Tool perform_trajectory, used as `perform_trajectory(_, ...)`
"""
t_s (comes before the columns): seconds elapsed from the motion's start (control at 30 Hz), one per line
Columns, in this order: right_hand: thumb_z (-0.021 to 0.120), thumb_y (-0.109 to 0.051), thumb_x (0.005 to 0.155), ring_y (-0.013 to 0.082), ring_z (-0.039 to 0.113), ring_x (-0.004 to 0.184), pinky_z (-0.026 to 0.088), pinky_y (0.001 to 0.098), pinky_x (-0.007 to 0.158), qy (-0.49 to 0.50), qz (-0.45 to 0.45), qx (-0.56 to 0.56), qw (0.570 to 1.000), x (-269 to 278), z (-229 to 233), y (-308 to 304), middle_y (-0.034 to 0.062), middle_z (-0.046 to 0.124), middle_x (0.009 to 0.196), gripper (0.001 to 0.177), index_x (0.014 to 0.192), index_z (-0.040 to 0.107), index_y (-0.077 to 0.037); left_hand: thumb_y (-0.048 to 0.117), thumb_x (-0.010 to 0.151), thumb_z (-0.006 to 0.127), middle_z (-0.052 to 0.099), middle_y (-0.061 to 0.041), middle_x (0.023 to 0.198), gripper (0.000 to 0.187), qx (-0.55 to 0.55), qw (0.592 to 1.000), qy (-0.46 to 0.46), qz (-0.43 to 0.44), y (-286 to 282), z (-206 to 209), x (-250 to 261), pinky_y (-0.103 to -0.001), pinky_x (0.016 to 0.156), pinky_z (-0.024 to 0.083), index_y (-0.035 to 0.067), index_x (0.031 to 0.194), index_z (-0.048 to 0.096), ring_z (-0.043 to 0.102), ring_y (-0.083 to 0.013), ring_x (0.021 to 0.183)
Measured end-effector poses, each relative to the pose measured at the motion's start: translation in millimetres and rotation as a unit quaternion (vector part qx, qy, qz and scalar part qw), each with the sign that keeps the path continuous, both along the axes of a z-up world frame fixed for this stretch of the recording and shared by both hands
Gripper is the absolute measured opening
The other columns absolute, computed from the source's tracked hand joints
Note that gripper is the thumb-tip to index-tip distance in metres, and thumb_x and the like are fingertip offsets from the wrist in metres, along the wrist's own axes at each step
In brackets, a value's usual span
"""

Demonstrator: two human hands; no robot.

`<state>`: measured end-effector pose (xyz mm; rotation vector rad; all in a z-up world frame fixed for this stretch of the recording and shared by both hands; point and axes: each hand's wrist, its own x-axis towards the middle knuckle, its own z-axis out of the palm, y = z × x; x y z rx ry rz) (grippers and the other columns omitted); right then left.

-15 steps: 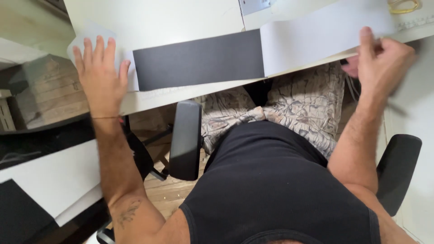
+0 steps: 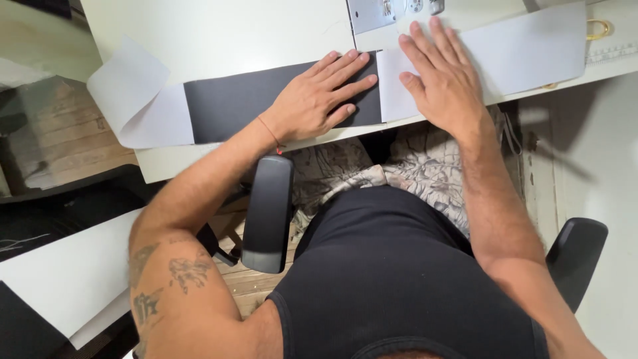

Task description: Cutting leather material with scissors, folding it with paper inserts, and writing on a card

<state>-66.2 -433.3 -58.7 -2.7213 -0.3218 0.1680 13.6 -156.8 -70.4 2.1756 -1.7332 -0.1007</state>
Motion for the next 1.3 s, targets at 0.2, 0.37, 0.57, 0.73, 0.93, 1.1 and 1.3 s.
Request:
perform_trajectory(0.2,0.044,-0.035,0.117,0.038,0.021,0.156,0.012,0.0495,0.128,-0.078,0.009,-0.013,0.997,3.9,-14.7,-15.3,0.0177,0.029,0.169,0.059,0.164,0.035,0.0,0.027,0.118,0.053,0.019,-0.023,0.169,0.056,0.045,0.998,-0.037,0.027,-4.9,2.0,0.9,-0.051,0.132,0.016,0.014,0.167,0.029,0.018,-0.0378,0.158)
perform_trajectory(0.37,0.065,-0.009,0.114,0.0429,0.045,0.146,0.032,0.0523,0.125,-0.251,-0.008,0.03,0.967,-9.0,-33.9,-17.0,0.0314,0.053,0.153,0.042,0.149,0.054,0.011,0.016,0.115,0.063,0.02,-0.018,0.171,0.065,0.052,0.996,-0.072,-0.01,-17.7,2.9,2.3,-0.059,0.129,0.012,0.005,0.167,0.025,0.019,-0.034,0.159)
perform_trajectory(0.57,0.065,-0.025,0.105,0.0298,0.076,0.099,0.059,0.0429,0.098,-0.37,0.163,0.086,0.911,-40.3,-13.1,49.8,0.0173,0.08,0.098,0.029,0.092,0.079,-0.004,0.033,0.113,0.043,0.029,-0.011,0.171,0.057,0.033,0.999,0.001,-0.039,-25.6,0.8,8.6,-0.052,0.13,0.016,0.014,0.166,0.029,0.024,-0.0343,0.158)
perform_trajectory(0.73,0.014,-0.069,0.104,0.0339,0.02,0.159,0.014,0.0496,0.131,-0.097,0.032,-0.022,0.995,-26.5,-34.9,35.3,0.0206,0.024,0.169,0.091,0.162,0.023,0.001,0.026,0.106,0.036,0.034,-0.015,0.168,0.059,0.0,1.0,-0.017,-0.017,-26.6,-13.3,9.4,-0.049,0.129,0.021,0.009,0.163,0.04,0.027,-0.0329,0.156)
perform_trajectory(0.93,0.009,-0.078,0.096,0.0265,0.011,0.162,0.004,0.0421,0.132,-0.006,-0.01,-0.007,1.0,-26.9,-20.4,39.0,0.0164,0.011,0.173,0.102,0.164,0.01,-0.003,0.024,0.107,0.042,0.028,-0.024,0.168,0.061,0.012,1.0,-0.005,-0.014,-22.2,-7.6,4.9,-0.051,0.132,0.02,0.007,0.164,0.031,0.026,-0.0362,0.158)
perform_trajectory(1.1,0.015,-0.075,0.099,0.0276,0.013,0.161,0.007,0.0425,0.131,-0.014,-0.018,-0.008,1.0,-22.9,-23.8,36.3,0.0166,0.012,0.172,0.099,0.164,0.015,-0.001,0.039,0.113,0.031,0.026,-0.018,0.169,0.057,-0.009,1.0,0.027,0.005,-21.3,-9.3,6.6,-0.05,0.133,0.019,0.014,0.164,0.035,0.022,-0.0334,0.159)
perform_trajectory(1.3,0.011,-0.077,0.098,0.0289,0.013,0.16,0.006,0.0418,0.129,-0.003,-0.014,-0.036,0.999,-12.6,-21.6,25.2,0.0191,0.014,0.171,0.101,0.163,0.016,0.0,0.041,0.11,0.03,0.028,-0.019,0.168,0.06,-0.035,0.999,0.036,0.016,-32.3,-14.5,10.8,-0.052,0.133,0.016,0.012,0.163,0.036,0.022,-0.0346,0.158)
